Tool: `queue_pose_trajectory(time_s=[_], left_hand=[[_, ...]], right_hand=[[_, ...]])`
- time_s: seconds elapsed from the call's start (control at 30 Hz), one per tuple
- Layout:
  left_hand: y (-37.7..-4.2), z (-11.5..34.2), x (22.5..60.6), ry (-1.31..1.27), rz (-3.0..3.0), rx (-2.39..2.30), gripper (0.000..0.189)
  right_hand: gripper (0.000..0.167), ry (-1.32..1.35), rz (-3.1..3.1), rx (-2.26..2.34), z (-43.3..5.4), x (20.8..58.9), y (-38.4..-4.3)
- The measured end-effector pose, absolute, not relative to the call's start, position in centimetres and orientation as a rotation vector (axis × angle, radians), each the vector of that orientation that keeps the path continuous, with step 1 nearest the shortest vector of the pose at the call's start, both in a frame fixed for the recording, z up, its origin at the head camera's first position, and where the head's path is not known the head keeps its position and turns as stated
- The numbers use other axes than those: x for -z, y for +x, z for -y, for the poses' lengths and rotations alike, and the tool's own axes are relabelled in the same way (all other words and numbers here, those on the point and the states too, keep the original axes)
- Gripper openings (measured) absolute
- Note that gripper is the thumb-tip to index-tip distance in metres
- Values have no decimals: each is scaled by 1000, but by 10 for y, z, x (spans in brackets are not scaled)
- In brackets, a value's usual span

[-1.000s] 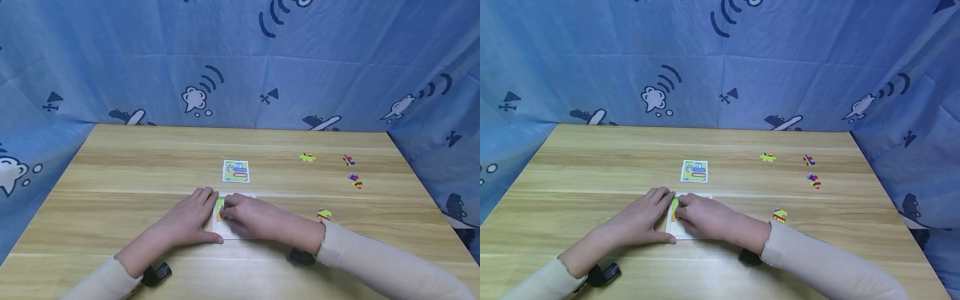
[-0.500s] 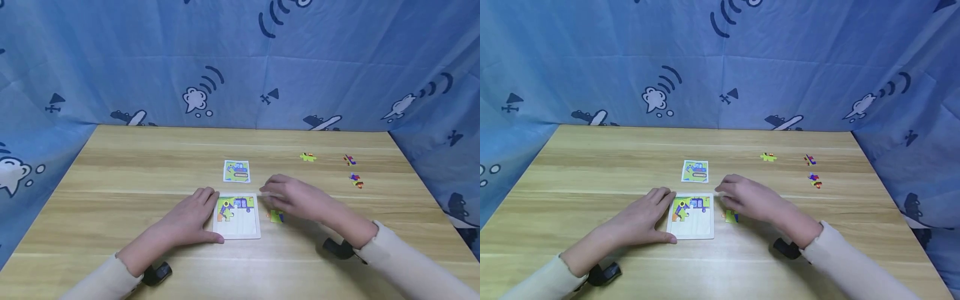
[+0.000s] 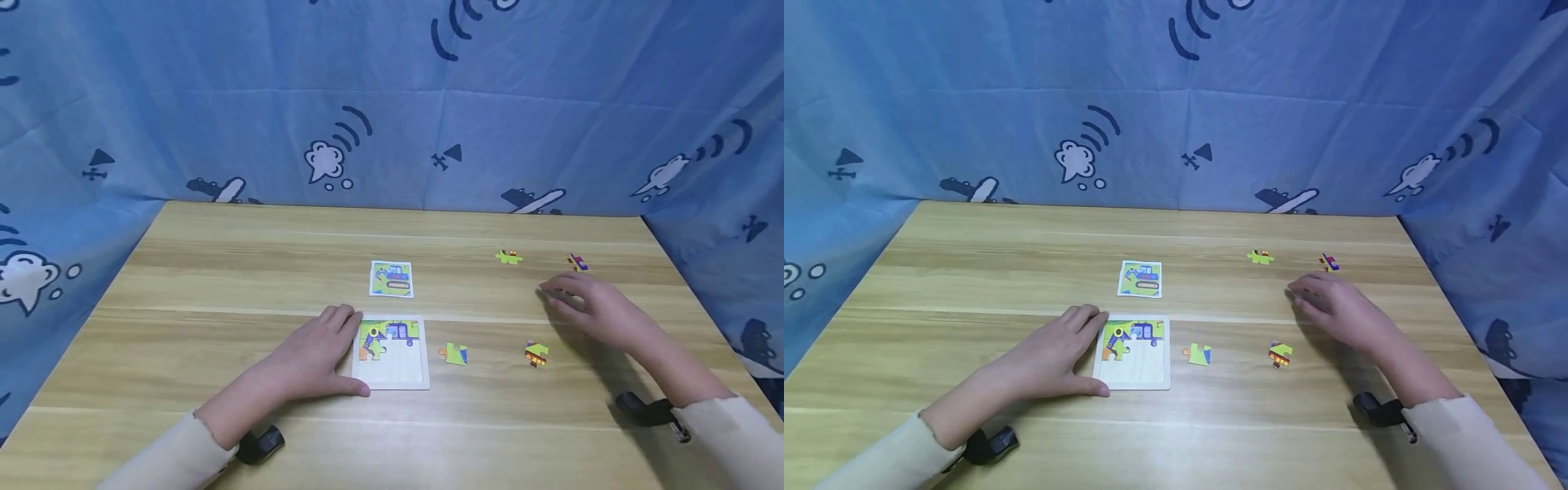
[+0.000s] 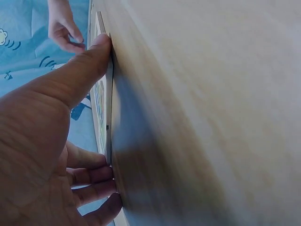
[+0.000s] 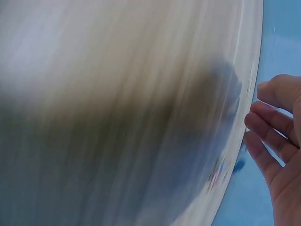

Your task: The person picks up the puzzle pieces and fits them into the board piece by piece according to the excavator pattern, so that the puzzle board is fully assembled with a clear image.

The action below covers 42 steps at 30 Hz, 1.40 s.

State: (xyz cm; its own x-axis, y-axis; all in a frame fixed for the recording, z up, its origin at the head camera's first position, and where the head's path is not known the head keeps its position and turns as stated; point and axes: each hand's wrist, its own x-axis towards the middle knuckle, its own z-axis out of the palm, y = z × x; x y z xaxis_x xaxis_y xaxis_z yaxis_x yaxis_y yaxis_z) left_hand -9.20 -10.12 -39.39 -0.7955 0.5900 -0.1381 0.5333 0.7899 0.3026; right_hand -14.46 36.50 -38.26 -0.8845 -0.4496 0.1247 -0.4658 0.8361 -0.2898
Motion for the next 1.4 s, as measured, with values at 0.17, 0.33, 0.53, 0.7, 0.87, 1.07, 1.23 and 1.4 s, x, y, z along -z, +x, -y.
queue_pose_trajectory(time_s=[0.17,0.33,0.53,0.7,0.87,1.07,1.23,1.4], left_hand=[[-91,102,395,875,-2755,-365,116],[-91,102,395,881,-2756,-372,115],[-92,100,396,901,-2766,-361,115],[-93,100,396,889,-2764,-355,115],[-93,100,396,882,-2759,-356,115],[-93,100,396,889,-2765,-346,116],[-93,100,395,886,-2761,-338,116],[-92,100,394,884,-2755,-342,115]], right_hand=[[30,649,2953,-432,-395,389,-144],[33,639,2900,-387,-419,397,-144],[38,629,2913,-356,-432,401,-144],[40,640,2922,-333,-436,400,-146],[38,654,2941,-320,-439,398,-148],[37,623,2936,-310,-437,399,-149],[37,667,2904,-294,-435,402,-149],[34,660,2921,-271,-431,402,-149]])
